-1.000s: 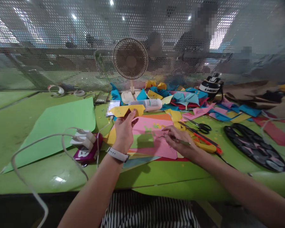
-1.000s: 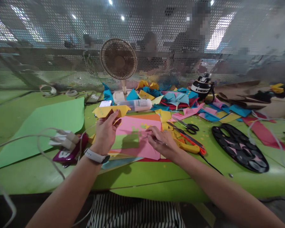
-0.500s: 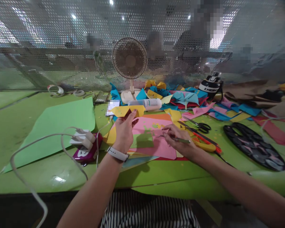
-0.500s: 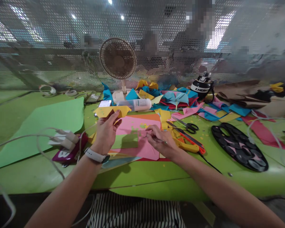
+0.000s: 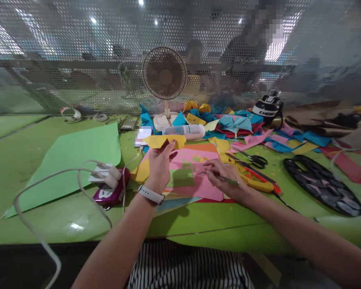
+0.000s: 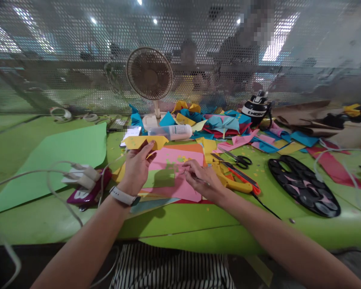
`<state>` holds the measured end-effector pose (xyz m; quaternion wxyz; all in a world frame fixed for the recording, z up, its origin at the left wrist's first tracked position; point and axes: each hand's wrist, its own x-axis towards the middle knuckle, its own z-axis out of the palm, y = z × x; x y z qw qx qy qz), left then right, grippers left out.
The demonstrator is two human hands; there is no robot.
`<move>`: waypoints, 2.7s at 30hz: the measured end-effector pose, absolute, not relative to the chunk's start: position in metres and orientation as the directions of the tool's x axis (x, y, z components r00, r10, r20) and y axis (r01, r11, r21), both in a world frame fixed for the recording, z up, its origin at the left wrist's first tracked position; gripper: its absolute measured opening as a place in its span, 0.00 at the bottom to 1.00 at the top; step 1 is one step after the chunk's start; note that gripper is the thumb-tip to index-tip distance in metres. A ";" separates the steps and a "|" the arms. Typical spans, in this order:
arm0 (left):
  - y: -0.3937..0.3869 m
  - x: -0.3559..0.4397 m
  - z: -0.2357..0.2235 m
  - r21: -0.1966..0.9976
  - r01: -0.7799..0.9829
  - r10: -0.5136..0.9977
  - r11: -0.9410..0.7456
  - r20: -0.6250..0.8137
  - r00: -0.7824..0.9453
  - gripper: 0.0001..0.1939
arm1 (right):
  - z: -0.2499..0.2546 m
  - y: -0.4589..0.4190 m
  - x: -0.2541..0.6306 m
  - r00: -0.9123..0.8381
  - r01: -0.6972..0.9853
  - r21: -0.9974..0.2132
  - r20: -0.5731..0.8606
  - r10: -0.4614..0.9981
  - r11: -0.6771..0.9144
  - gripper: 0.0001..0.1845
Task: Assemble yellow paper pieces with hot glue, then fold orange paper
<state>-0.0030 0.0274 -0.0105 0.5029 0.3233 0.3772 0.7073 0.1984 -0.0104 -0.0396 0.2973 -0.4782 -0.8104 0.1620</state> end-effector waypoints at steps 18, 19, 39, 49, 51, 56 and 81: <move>0.023 0.003 -0.011 0.887 -0.438 0.968 -0.148 0.039 -0.249 0.11 | -0.037 -0.017 0.198 -0.170 0.542 -0.721 0.409 0.896 0.432 0.09; 0.021 0.004 -0.012 0.893 -0.429 0.973 -0.135 0.038 -0.228 0.11 | -0.035 -0.018 0.199 -0.136 0.524 -0.732 0.433 0.891 0.436 0.09; -0.009 0.032 -0.013 0.986 -0.168 0.971 -0.020 0.059 0.231 0.10 | -0.025 -0.029 0.208 -0.008 0.552 -0.447 0.841 0.541 0.704 0.08; -0.011 0.033 -0.012 0.987 -0.153 0.973 -0.039 0.073 0.219 0.10 | -0.024 -0.029 0.207 -0.037 0.577 -0.400 0.858 0.512 0.712 0.10; -0.012 0.035 -0.011 0.982 -0.186 0.973 -0.041 0.081 0.214 0.11 | -0.023 -0.029 0.208 -0.055 0.581 -0.391 0.856 0.514 0.714 0.10; -0.012 0.037 -0.011 0.976 -0.214 0.975 -0.032 0.078 0.210 0.11 | -0.021 -0.029 0.209 -0.052 0.609 -0.374 0.862 0.505 0.700 0.10; -0.007 0.029 -0.015 0.869 -0.481 0.969 0.116 0.006 0.245 0.09 | -0.024 -0.023 0.202 -0.166 0.290 -0.784 0.523 0.836 0.548 0.09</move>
